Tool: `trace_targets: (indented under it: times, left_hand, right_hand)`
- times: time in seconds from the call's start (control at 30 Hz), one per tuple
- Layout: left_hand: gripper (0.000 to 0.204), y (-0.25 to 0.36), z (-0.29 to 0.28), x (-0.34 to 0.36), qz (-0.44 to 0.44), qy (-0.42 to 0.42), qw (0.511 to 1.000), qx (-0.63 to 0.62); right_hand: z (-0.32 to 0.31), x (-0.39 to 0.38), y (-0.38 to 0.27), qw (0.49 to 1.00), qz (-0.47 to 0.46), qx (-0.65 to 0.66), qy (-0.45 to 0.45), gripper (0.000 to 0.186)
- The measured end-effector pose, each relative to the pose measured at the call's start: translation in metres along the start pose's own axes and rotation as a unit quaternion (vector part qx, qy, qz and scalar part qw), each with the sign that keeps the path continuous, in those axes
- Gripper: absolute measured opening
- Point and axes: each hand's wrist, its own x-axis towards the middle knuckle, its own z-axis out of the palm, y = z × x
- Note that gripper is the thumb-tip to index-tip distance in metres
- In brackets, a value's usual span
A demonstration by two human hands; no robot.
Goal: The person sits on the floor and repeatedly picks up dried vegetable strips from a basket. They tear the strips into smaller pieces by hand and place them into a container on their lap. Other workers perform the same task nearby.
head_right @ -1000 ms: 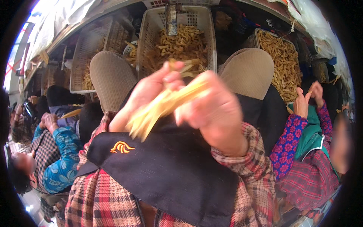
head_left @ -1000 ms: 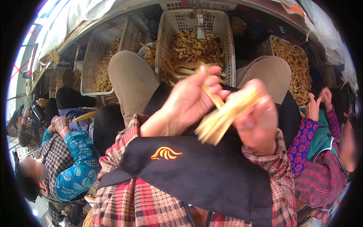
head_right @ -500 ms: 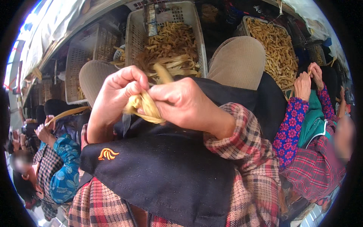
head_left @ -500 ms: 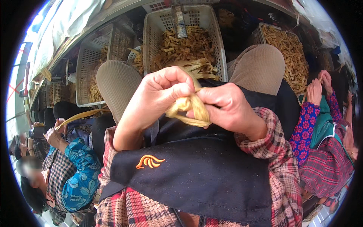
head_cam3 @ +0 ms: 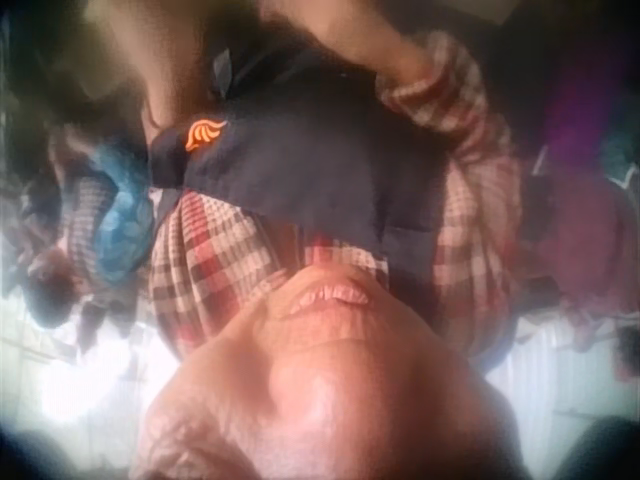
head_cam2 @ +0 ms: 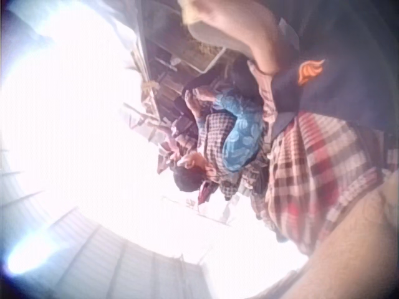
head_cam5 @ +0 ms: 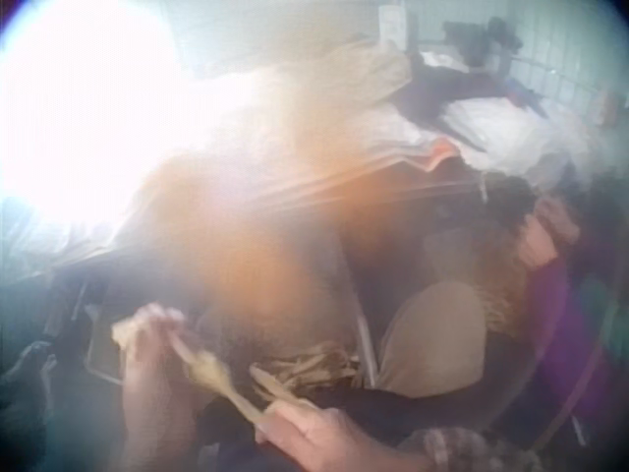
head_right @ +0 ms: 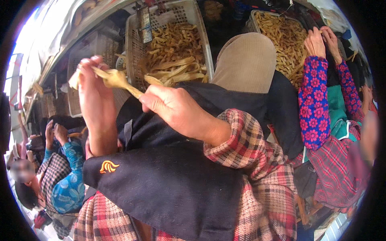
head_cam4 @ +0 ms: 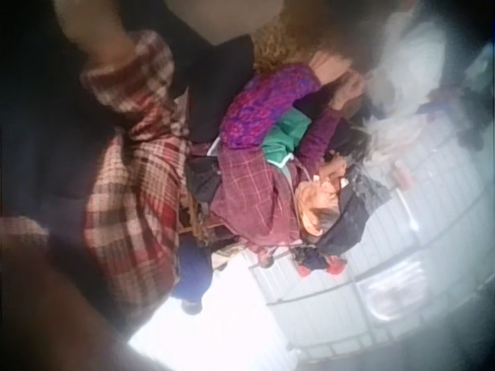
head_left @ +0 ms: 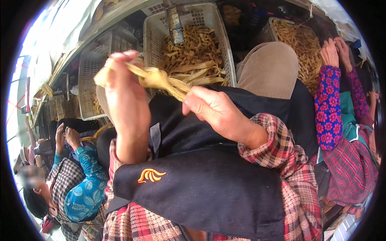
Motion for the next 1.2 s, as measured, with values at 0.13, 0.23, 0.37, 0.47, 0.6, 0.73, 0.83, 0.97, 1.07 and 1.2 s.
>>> trace_targets:
  times: [0.13,0.23,0.37,0.47,0.6,0.73,0.83,0.97,1.07,1.2]
  left_hand:
    - [0.048,-0.011,0.039,-0.007,-0.156,-0.023,0.978,-0.138]
    - [0.050,-0.033,0.051,-0.032,-0.207,-0.099,0.957,-0.176]
    - [0.051,-0.037,0.067,-0.008,-0.197,-0.067,0.969,-0.135]
    - [0.048,-0.029,0.070,-0.006,-0.285,-0.174,0.938,-0.089]
    - [0.047,0.000,0.080,-0.022,-0.388,-0.266,0.882,0.006]
    - [0.039,-0.022,0.048,-0.018,-0.076,-0.223,0.922,0.307]
    - [0.031,-0.028,0.025,0.022,-0.099,-0.128,0.946,0.280]
    - [0.029,-0.043,0.001,0.100,-0.113,-0.040,0.960,0.253]
    - [0.029,-0.067,-0.013,0.127,-0.118,-0.079,0.912,0.385]
    - [0.036,-0.064,-0.050,0.121,-0.192,-0.069,0.885,0.419]
  right_hand:
    - [-0.022,0.000,0.005,0.999,0.003,0.031,0.007,0.033]
    - [-0.025,-0.003,0.015,0.996,0.029,0.086,0.009,0.033]
    - [-0.056,-0.008,0.015,0.993,0.034,-0.091,-0.074,0.032]
    - [-0.091,0.030,0.018,0.989,-0.147,-0.005,-0.012,0.059]
    - [-0.089,0.054,-0.044,0.975,-0.216,0.008,0.056,0.042]
    - [-0.112,0.086,-0.027,0.738,-0.418,-0.474,0.238,0.014]
    - [-0.125,0.103,-0.008,0.782,-0.337,-0.462,0.248,0.013]
    - [-0.113,0.145,-0.003,0.825,-0.276,-0.431,0.242,0.010]
    - [-0.116,0.162,0.007,0.824,-0.218,-0.477,0.213,0.007]
    - [-0.148,0.155,0.058,0.828,-0.187,-0.441,0.291,0.018]
